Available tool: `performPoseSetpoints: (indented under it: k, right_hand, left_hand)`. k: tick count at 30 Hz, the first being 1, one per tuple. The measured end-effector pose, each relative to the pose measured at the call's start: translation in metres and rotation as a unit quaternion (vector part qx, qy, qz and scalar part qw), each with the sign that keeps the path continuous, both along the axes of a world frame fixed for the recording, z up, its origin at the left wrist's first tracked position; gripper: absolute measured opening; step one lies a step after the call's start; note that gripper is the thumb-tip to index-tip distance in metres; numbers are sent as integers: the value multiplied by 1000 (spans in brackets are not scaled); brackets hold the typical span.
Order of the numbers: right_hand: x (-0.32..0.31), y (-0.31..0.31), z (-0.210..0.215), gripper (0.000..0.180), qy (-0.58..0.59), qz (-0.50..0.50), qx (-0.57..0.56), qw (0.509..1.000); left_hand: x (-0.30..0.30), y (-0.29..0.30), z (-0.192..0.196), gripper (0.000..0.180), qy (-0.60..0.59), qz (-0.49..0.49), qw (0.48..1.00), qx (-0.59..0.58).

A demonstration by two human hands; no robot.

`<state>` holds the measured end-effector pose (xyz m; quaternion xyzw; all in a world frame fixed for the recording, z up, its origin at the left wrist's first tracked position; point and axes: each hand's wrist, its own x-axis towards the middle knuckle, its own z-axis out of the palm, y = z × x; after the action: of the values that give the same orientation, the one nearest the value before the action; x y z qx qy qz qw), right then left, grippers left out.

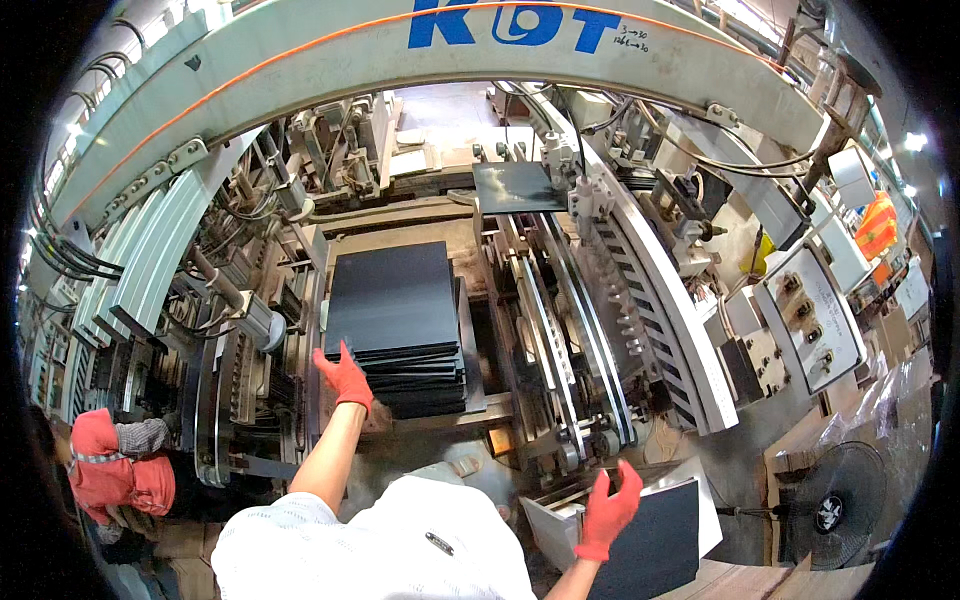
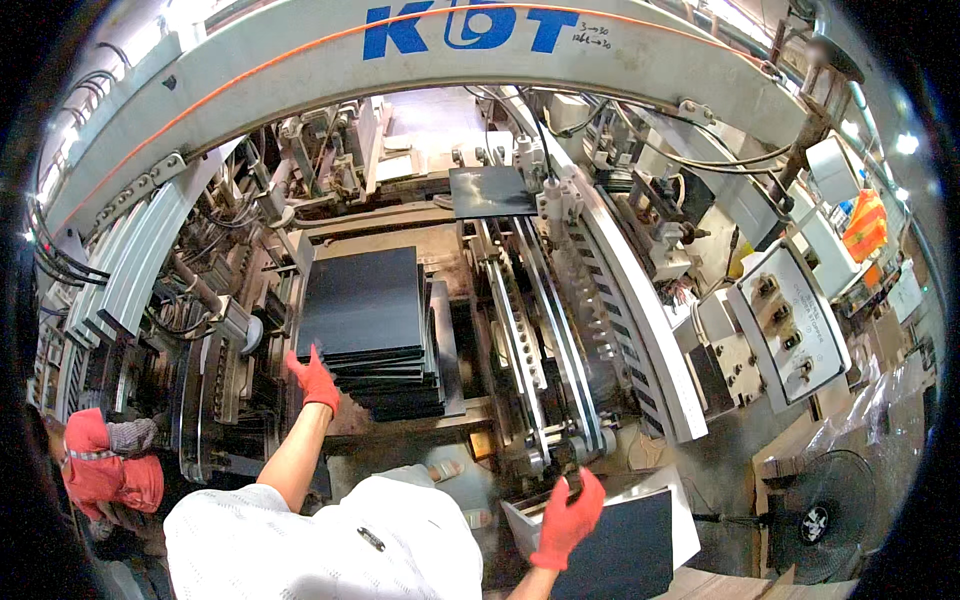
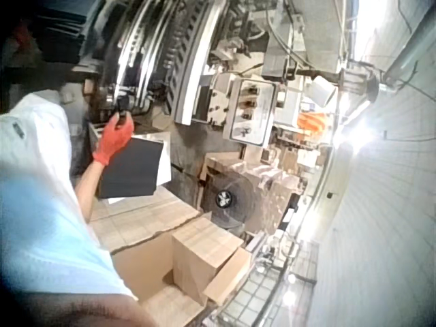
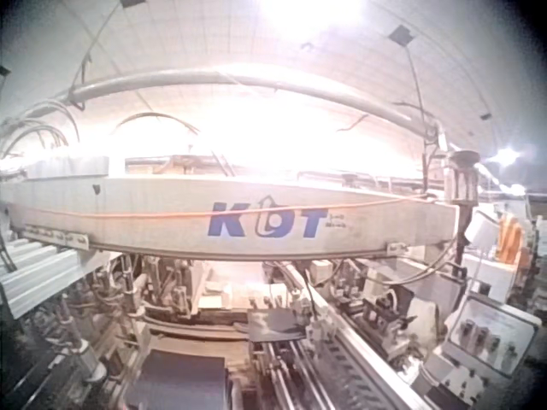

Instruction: The person repeatedly picks up dark rectangular panels from a machine and stacks them into a cardboard box. The person wears red gloves and handles the panels one at a time, placing them into the box with protective cardboard dividers.

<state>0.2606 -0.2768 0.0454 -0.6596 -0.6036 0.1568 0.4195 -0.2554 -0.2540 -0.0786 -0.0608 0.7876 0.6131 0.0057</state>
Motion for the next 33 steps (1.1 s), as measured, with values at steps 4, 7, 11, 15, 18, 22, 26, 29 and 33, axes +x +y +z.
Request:
performPoseSetpoints:
  k: [4, 7, 11, 15, 18, 22, 26, 29, 33]
  right_hand:
    - [-49, 65, 1, 38, -52, 123, 55, 989]
    - [-67, 120, -32, 43, -97, 151, 36, 983]
    - [-77, 174, -90, 50, -130, 191, -210, 950]
    - [-90, 183, -96, 58, -137, 222, -297, 919]
    - [-83, 183, -109, 62, -139, 212, -284, 925]
    - [-82, 177, -103, 57, -138, 220, -263, 929]
    - [-91, 173, -85, 49, -133, 214, -272, 929]
    - [-90, 173, -87, 47, -108, 219, -236, 941]
    - [-94, 173, -81, 50, -115, 216, -261, 934]
  left_hand:
    - [9, -11, 22, 60, -43, -43, 997, 49]
    - [22, -8, 35, 57, -36, -55, 992, 103]
    - [35, 2, 33, 47, 26, 7, 999, 34]
    - [35, -19, 11, 35, -109, -48, 967, 224]
    - [58, -27, 41, 32, -235, -99, 887, 385]
    - [61, -89, -8, 31, -233, -355, 842, 333]
    - [75, -92, 52, 27, -322, -298, 819, 370]
    - [85, -64, 87, 38, -283, -257, 866, 323]
    - [97, -40, 72, 50, -216, -273, 885, 309]
